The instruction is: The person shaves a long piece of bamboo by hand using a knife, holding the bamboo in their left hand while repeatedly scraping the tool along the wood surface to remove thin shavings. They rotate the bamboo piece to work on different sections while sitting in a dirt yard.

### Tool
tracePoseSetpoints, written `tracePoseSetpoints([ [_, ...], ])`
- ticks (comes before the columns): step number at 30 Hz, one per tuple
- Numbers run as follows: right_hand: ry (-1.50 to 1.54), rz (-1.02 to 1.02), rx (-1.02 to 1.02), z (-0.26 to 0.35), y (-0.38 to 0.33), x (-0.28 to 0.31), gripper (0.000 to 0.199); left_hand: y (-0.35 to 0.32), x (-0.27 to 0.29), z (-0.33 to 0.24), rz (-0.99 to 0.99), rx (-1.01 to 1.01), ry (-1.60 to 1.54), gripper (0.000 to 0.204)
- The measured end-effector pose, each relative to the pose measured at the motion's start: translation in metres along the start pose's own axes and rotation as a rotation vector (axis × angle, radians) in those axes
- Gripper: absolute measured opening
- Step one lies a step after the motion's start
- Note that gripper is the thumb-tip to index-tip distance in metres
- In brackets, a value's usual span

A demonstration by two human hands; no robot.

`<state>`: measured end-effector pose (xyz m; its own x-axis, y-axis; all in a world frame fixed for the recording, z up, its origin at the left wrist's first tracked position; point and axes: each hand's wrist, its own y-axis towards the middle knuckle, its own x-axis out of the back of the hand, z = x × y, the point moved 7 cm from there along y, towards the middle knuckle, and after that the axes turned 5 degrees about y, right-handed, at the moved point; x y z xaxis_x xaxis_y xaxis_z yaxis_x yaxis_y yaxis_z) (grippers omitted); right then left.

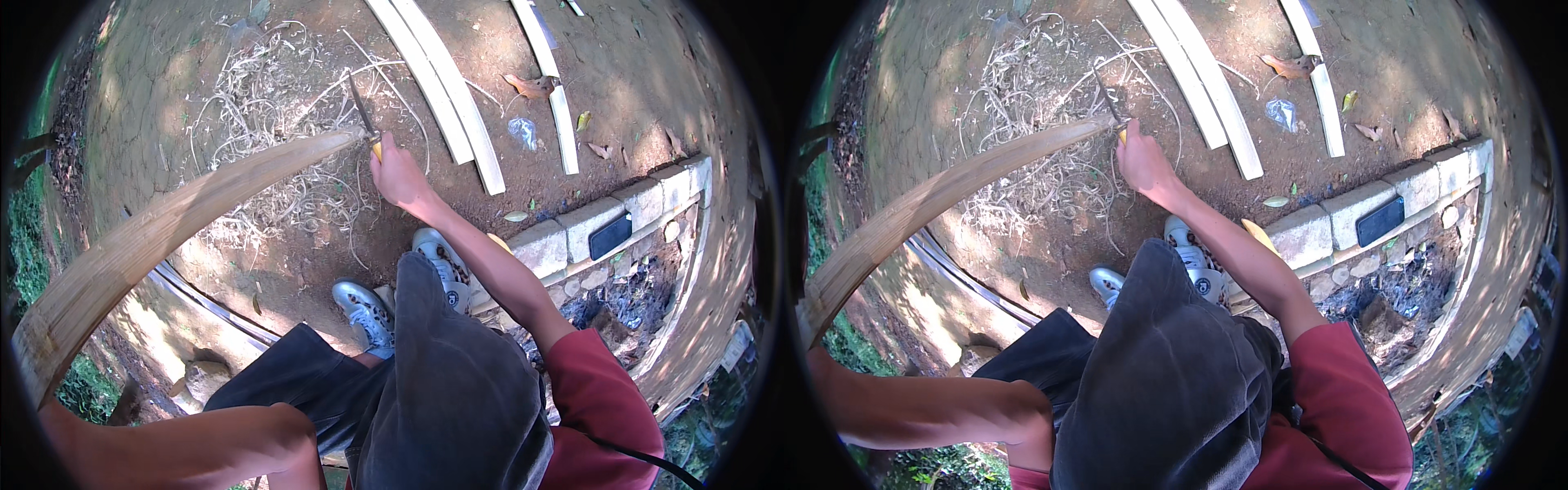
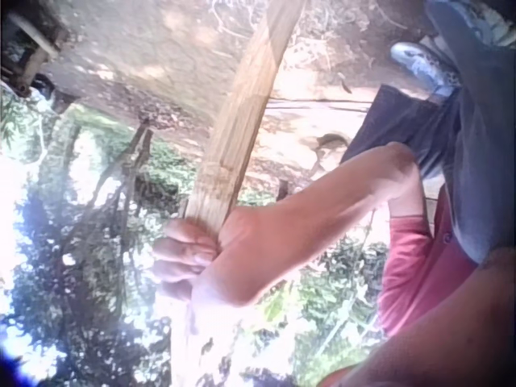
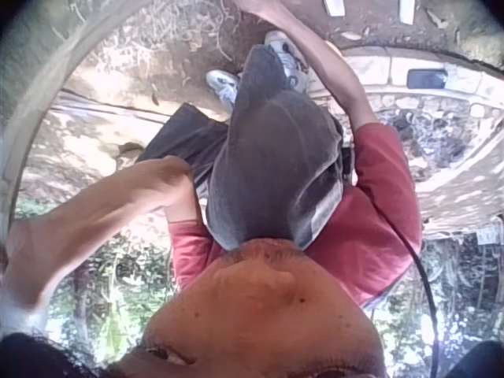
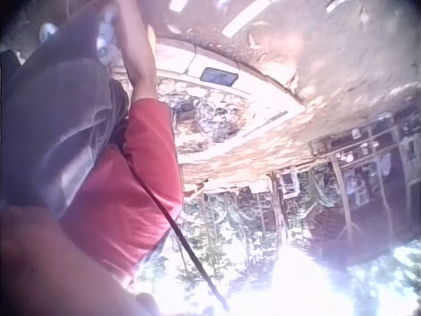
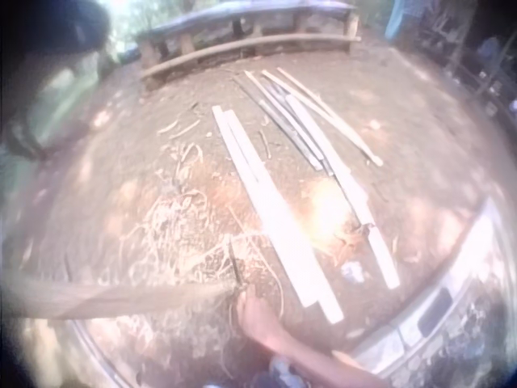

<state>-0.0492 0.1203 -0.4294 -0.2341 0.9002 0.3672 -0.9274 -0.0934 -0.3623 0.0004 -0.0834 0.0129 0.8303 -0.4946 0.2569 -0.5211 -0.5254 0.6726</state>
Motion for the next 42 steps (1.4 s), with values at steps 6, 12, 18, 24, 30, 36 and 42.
tracePoseSetpoints([
  [6, 0.104, 0.012, 0.012, 0.041, -0.006, 0.021, 0.026, 0.001, -0.001, -0.002, -0.001, -0.009, 0.006, 0.025],
  [12, -0.134, 0.005, 0.009, -0.034, 0.006, -0.025, 0.023, 0.001, -0.001, -0.005, -0.002, -0.003, -0.013, 0.026],
  [18, 0.112, -0.019, 0.036, 0.032, -0.008, 0.022, 0.023, 0.002, 0.001, -0.004, -0.008, -0.010, 0.007, 0.027],
  [24, -0.161, 0.055, -0.137, -0.056, 0.006, -0.029, 0.019, 0.005, -0.008, -0.004, 0.008, 0.002, -0.025, 0.028],
  [30, 0.046, -0.007, -0.024, 0.003, -0.005, 0.006, 0.023, 0.008, 0.000, -0.008, -0.015, -0.012, 0.014, 0.029],
  [36, -0.079, 0.087, -0.091, 0.001, -0.003, -0.010, 0.018, 0.010, -0.002, -0.010, -0.030, -0.007, 0.012, 0.030],
  [42, -0.118, 0.106, -0.157, -0.039, -0.001, -0.016, 0.026, 0.013, -0.013, -0.016, -0.039, 0.002, 0.023, 0.031],
])
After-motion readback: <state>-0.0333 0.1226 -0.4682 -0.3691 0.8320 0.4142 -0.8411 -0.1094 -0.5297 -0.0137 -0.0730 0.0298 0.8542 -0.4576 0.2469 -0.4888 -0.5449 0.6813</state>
